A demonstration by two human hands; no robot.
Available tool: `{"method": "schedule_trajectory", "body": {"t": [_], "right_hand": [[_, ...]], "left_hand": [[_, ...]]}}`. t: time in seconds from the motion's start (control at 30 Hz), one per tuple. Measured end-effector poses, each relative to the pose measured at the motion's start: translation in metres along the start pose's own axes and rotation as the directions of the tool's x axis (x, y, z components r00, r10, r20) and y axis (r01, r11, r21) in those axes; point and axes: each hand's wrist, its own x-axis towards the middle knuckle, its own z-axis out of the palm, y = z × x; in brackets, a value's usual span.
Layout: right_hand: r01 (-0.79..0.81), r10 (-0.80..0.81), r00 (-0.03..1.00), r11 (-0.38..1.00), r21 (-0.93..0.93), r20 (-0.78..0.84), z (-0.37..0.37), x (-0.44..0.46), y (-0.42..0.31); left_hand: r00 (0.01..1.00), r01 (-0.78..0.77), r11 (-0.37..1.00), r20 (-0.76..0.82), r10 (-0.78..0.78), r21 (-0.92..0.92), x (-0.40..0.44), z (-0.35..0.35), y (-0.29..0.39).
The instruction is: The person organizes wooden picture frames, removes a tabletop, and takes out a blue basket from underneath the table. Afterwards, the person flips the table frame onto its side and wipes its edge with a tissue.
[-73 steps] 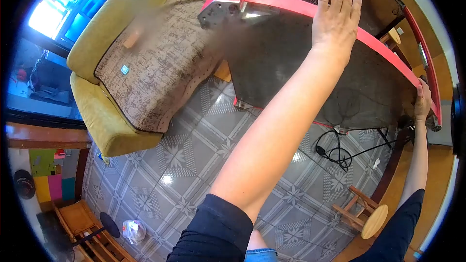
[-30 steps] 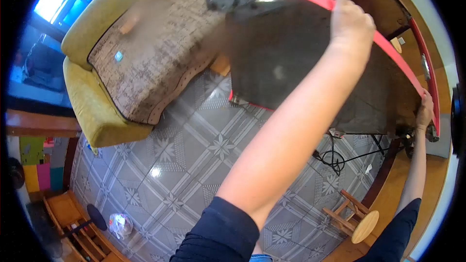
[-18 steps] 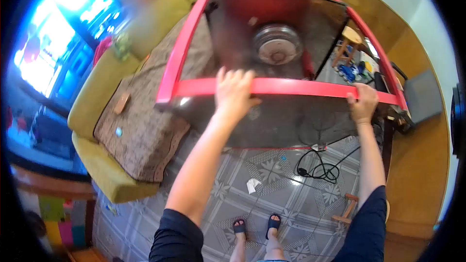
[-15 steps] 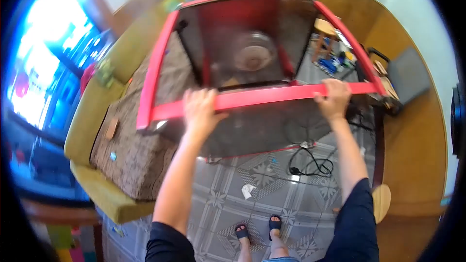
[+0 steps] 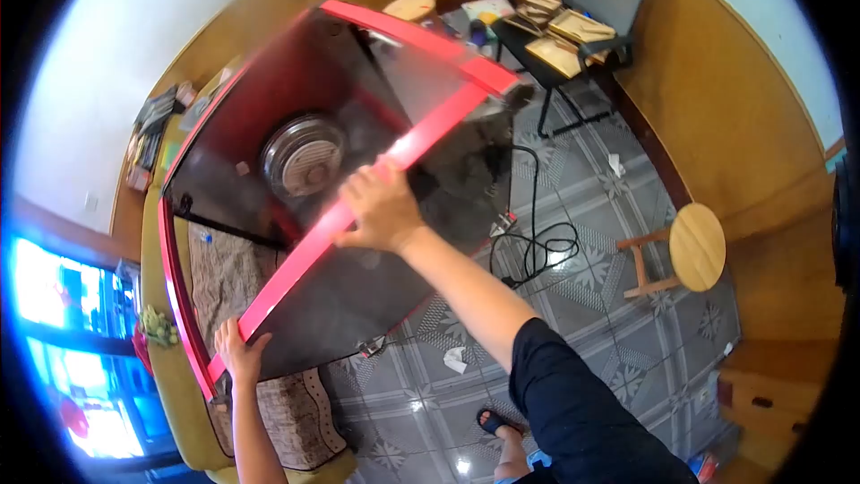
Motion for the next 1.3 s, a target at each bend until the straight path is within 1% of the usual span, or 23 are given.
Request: {"method": "schedule_trajectory", "body": {"t": [0.17, 0.23, 0.3, 0.37, 0.4, 0.47, 0.5, 0.53, 0.57, 0.63, 0.67, 0.73, 0.77, 0.87, 0.93, 0.97, 1.03, 1.07, 1.13, 1.17, 1.23, 1.27, 1.3], "right_hand": [[-0.025, 0.025, 1.0, 0.995, 0.092, -0.004, -0.003, -0.002, 0.0], [0.015, 0.004, 0.993, 0.987, 0.163, -0.119, -0.004, -0.007, 0.001], [0.039, 0.015, 0.977, 0.969, 0.245, -0.214, -0.025, -0.027, 0.003], [-0.116, 0.213, 0.946, 0.927, 0.358, -0.245, -0.05, -0.085, 0.001], [-0.226, 0.313, 0.935, 0.887, 0.401, -0.164, -0.052, -0.135, 0.003], [-0.526, 0.529, 0.846, 0.804, 0.278, 0.07, -0.046, -0.263, 0.002], [-0.704, 0.665, 0.706, 0.698, 0.135, 0.244, -0.044, -0.342, -0.006], [-0.779, 0.743, 0.597, 0.627, -0.003, 0.302, -0.056, -0.419, -0.023], [-0.795, 0.786, 0.472, 0.575, -0.194, 0.398, -0.079, -0.484, -0.045], [-0.767, 0.854, 0.289, 0.477, -0.43, 0.432, -0.131, -0.573, -0.109], [-0.769, 0.746, -0.129, 0.341, -0.54, 0.653, -0.145, -0.639, -0.14], [-0.557, 0.695, -0.375, 0.361, -0.748, 0.614, -0.178, -0.652, -0.192], [-0.557, 0.687, -0.376, 0.368, -0.744, 0.621, -0.183, -0.66, -0.201], [-0.298, 0.72, 0.063, 0.674, -0.676, 0.691, -0.191, -0.679, -0.216], [-0.05, 0.601, 0.354, 0.777, -0.628, 0.716, -0.189, -0.694, -0.219], [-0.051, 0.596, 0.358, 0.781, -0.622, 0.719, -0.183, -0.707, -0.221], [-0.515, 0.7, -0.046, 0.595, -0.617, 0.713, -0.165, -0.744, -0.228], [-0.516, 0.696, -0.043, 0.599, -0.613, 0.717, -0.162, -0.743, -0.226], [-0.709, 0.755, 0.056, 0.491, -0.506, 0.653, -0.159, -0.727, -0.218], [-0.709, 0.754, 0.06, 0.494, -0.504, 0.655, -0.161, -0.704, -0.209], [-0.661, 0.666, -0.104, 0.509, -0.552, 0.739, -0.169, -0.659, -0.192], [-0.657, 0.665, -0.101, 0.514, -0.551, 0.74, -0.168, -0.661, -0.197], [-0.628, 0.723, -0.03, 0.524, -0.576, 0.69, -0.168, -0.665, -0.204]], "left_hand": [[0.999, -0.045, 0.999, -0.03, 0.046, 0.032, -0.001, 0.005, -0.002], [1.0, 0.014, 0.999, 0.011, -0.015, 0.04, 0.0, 0.007, -0.005], [1.0, -0.023, 0.999, -0.015, 0.024, 0.041, 0.001, 0.011, -0.011], [0.997, -0.034, 0.999, -0.066, 0.036, 0.037, -0.003, 0.013, -0.013], [0.999, -0.05, 0.999, 0.004, 0.05, 0.0, -0.002, 0.012, -0.02], [0.998, -0.054, 0.999, -0.038, 0.054, 0.008, -0.003, 0.014, -0.021], [0.994, -0.062, 0.998, -0.088, 0.064, 0.018, -0.004, 0.017, -0.026], [0.995, -0.048, 0.999, -0.086, 0.05, 0.018, -0.004, 0.021, -0.036], [0.995, -0.045, 0.999, -0.092, 0.047, 0.019, -0.001, 0.026, -0.045], [0.993, -0.016, 0.997, -0.12, 0.008, -0.069, -0.005, 0.03, -0.061], [0.995, 0.098, 0.992, 0.036, -0.095, -0.082, -0.004, 0.017, -0.038], [0.992, 0.119, 0.984, 0.046, -0.114, -0.135, -0.005, 0.025, -0.063], [0.987, 0.152, 0.97, 0.079, -0.14, -0.19, -0.004, 0.02, -0.054], [0.971, 0.214, 0.969, 0.135, -0.197, -0.123, -0.003, 0.011, -0.026], [0.978, 0.196, 0.976, 0.098, -0.187, -0.097, -0.005, 0.013, -0.027], [0.977, 0.199, 0.976, 0.094, -0.191, -0.092, -0.006, 0.013, -0.025], [0.975, 0.203, 0.969, 0.123, -0.187, -0.14, -0.006, 0.011, -0.02], [0.974, 0.206, 0.969, 0.12, -0.19, -0.135, -0.004, 0.009, -0.017], [0.965, 0.205, 0.978, 0.171, -0.197, -0.033, -0.002, 0.006, -0.014], [0.965, 0.207, 0.978, 0.168, -0.199, -0.032, -0.001, 0.007, -0.019], [0.972, 0.183, 0.982, 0.161, -0.173, -0.051, -0.001, 0.009, -0.033], [0.971, 0.189, 0.981, 0.159, -0.179, -0.052, -0.003, 0.009, -0.031], [0.976, 0.187, 0.981, 0.124, -0.18, -0.043, -0.003, 0.01, -0.025]]}}
